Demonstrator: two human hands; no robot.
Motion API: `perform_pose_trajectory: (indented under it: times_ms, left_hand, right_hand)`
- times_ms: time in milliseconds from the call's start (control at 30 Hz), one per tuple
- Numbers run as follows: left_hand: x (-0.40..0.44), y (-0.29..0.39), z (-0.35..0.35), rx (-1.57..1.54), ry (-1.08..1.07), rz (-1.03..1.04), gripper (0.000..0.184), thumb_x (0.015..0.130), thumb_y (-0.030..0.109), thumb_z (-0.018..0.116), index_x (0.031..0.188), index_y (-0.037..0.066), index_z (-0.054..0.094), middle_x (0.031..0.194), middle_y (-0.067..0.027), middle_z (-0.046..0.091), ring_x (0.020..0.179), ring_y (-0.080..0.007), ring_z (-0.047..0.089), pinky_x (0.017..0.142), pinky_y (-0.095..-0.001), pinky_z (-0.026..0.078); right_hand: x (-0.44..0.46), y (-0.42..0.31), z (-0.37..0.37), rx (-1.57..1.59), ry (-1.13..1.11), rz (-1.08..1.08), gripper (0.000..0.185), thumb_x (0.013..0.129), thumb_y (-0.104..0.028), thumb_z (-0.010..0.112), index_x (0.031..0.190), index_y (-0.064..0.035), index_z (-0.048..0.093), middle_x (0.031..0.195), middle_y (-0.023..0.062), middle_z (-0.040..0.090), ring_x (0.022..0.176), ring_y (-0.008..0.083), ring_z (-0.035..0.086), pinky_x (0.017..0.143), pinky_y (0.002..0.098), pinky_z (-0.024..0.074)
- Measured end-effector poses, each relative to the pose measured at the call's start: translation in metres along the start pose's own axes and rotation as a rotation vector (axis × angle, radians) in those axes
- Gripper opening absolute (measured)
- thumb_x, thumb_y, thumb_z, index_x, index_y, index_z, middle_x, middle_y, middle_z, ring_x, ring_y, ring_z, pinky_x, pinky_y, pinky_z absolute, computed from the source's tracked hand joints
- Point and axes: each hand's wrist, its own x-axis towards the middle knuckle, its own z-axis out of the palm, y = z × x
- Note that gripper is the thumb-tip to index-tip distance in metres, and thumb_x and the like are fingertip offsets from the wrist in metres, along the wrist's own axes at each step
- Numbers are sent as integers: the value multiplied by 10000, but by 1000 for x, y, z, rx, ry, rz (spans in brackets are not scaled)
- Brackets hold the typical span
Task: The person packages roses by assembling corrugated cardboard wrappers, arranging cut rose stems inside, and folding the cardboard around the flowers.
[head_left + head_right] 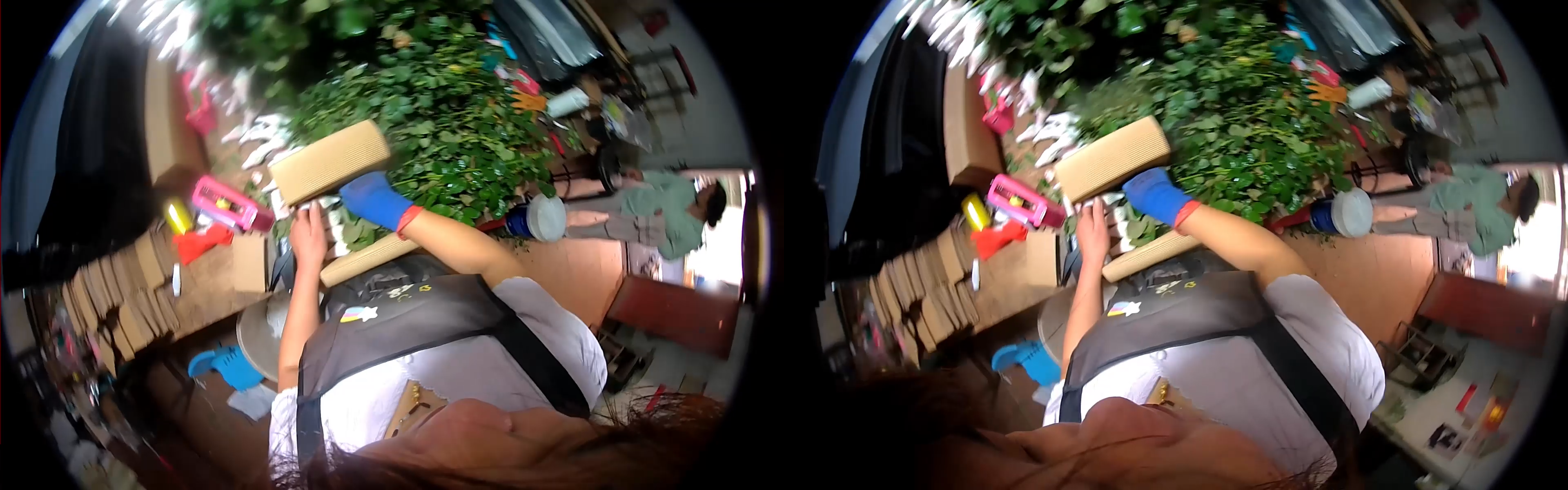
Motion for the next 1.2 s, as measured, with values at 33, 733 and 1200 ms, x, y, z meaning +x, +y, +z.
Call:
perform_pose_trajectory:
  times_ms: [33,733,1200]
  left_hand:
    - [-1,0,-2,9,-3,-44,521,1008,450,486,899,-34,643,859,-284,649,846,-441,632,761,-500,481]
    - [6,-61,18,-468,49,-137,313,939,298,674,874,-8,666,756,-125,661,755,-175,616,729,-337,490]
    - [-15,-13,-34,68,-164,-104,371,888,405,707,976,45,685,832,-157,705,793,-288,690,747,-368,518]
  right_hand:
    - [3,1,11,1,12,14,283,862,-189,550,997,-92,779,1016,171,740,941,333,717,820,506,544]
    - [-2,4,8,-26,-79,-39,256,881,-391,603,862,-154,701,851,108,713,831,310,691,718,476,527]
    - [-3,1,-1,5,-264,-29,416,802,-464,700,1013,-107,677,987,158,707,943,343,678,823,466,524]
